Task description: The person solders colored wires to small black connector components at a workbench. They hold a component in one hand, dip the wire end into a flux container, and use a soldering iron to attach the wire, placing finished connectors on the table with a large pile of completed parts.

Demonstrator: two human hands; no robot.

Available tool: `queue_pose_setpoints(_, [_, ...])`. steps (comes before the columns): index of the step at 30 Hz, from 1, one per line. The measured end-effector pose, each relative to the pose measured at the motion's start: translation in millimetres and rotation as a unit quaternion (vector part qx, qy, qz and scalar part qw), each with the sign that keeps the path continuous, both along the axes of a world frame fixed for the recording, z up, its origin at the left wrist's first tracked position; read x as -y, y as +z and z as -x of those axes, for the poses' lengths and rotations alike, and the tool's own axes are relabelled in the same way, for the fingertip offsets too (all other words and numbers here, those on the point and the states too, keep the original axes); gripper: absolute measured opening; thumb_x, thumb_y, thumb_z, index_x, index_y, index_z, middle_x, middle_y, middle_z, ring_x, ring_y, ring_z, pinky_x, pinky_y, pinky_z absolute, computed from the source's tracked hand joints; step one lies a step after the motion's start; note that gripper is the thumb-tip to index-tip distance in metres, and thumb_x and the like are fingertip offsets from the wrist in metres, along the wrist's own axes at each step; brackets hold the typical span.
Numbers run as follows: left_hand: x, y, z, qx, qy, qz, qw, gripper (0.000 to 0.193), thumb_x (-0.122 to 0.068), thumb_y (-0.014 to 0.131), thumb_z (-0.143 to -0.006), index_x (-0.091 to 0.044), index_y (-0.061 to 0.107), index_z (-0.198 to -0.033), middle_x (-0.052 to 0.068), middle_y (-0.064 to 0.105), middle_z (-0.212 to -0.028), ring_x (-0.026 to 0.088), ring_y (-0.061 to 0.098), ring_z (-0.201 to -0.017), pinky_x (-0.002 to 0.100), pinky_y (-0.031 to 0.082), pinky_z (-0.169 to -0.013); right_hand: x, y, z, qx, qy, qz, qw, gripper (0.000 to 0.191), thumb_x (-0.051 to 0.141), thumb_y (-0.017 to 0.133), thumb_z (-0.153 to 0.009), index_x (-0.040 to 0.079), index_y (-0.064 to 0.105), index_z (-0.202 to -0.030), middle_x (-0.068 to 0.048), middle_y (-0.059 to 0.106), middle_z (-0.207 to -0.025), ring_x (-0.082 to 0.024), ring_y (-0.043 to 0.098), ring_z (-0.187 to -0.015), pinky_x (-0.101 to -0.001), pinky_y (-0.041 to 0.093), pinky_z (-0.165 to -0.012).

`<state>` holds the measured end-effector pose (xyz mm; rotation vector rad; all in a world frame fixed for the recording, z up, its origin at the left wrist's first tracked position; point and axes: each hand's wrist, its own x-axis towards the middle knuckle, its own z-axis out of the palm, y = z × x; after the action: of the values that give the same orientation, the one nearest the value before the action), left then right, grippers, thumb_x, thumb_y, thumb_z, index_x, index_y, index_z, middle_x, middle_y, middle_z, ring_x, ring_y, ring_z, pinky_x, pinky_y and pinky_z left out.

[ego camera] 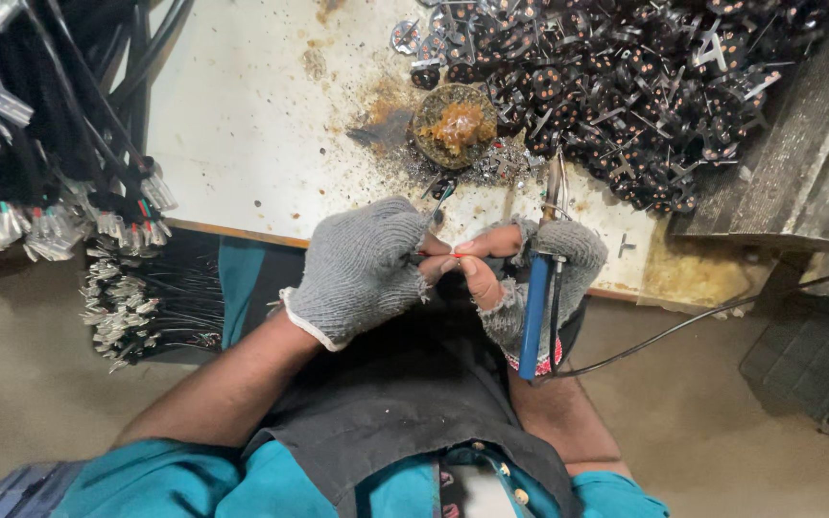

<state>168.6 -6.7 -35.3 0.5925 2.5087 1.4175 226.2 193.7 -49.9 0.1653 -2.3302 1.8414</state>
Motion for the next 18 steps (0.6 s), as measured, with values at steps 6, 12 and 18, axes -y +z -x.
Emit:
queue_pose_setpoints(6, [2.7,17.4,1.4,-0.051,0.042,-0.032,0.997,0.013,-0.023,0.082,-0.081,-0.017,0.071,-0.084,0.006,0.067,-0.083,0.028,0.068,-0.078,0.040,0.052,-0.066,3.1,12.0,-5.2,0.084,-0.049,0.019,0.995,0.061,0.000,0.078,-0.099,0.011,0.031,-0.136,-0.014,0.072,-0.097,-0.019,0.071,-0.088,-0.0316,0.057,-0.086])
queue_pose_setpoints(12, [15.1,23.6,46.2,-0.011,0.168,-0.074,0.983,0.013,-0.017,0.080,-0.089,-0.011,0.068,-0.090,0.006,0.063,-0.083,0.022,0.065,-0.074,0.034,0.052,-0.067,-4.8,8.8,21.2,-0.043,-0.122,-0.165,0.978,0.059,-0.001,0.081,-0.097,0.008,0.036,-0.133,-0.010,0.070,-0.092,-0.016,0.066,-0.085,-0.0294,0.051,-0.086])
queue_pose_setpoints(18, [10.1,7.2,58.0,-0.031,0.162,-0.042,0.985,0.012,-0.016,0.080,-0.087,-0.011,0.070,-0.091,0.008,0.062,-0.086,0.024,0.066,-0.076,0.035,0.052,-0.068,3.4,14.8,33.2,-0.070,-0.089,-0.125,0.986,0.056,0.005,0.082,-0.099,0.009,0.035,-0.130,-0.008,0.072,-0.100,-0.014,0.071,-0.090,-0.0258,0.053,-0.091])
